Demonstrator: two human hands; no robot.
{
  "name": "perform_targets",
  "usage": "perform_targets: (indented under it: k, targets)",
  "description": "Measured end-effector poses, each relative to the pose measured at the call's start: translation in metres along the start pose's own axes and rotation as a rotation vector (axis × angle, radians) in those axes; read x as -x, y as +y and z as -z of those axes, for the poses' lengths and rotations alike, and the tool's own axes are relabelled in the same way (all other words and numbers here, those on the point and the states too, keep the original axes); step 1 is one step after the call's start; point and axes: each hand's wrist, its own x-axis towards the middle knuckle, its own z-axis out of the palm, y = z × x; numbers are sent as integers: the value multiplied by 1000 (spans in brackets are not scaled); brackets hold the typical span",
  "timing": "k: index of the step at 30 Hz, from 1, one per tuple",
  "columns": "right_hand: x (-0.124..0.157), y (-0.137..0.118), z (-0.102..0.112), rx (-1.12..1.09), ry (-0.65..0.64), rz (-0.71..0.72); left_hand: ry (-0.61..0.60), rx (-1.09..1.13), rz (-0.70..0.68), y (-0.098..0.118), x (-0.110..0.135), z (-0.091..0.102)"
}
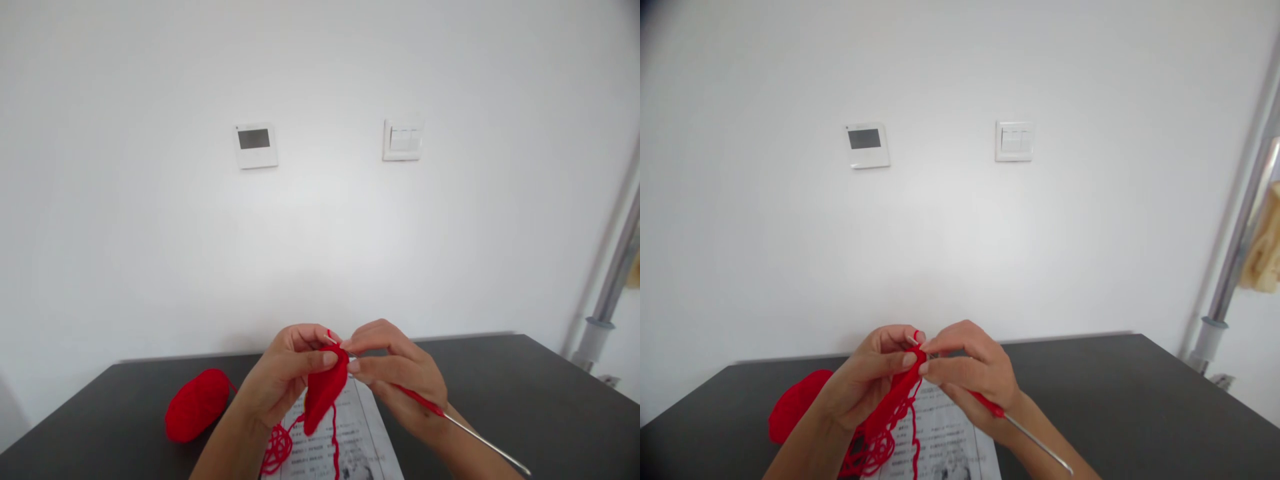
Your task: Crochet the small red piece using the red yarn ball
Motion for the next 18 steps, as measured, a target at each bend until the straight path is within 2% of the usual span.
perform_targets:
  k: [4,10,18]
  targets:
    - [-6,4,2,41,-62,30,15,-111,-52,1,-2,2]
    - [-6,4,1,-77,-22,-101,92,-372,-191,4,0,-5]
    - [-1,0,-7,-68,55,-268,346,-578,-418,0,1,-11]
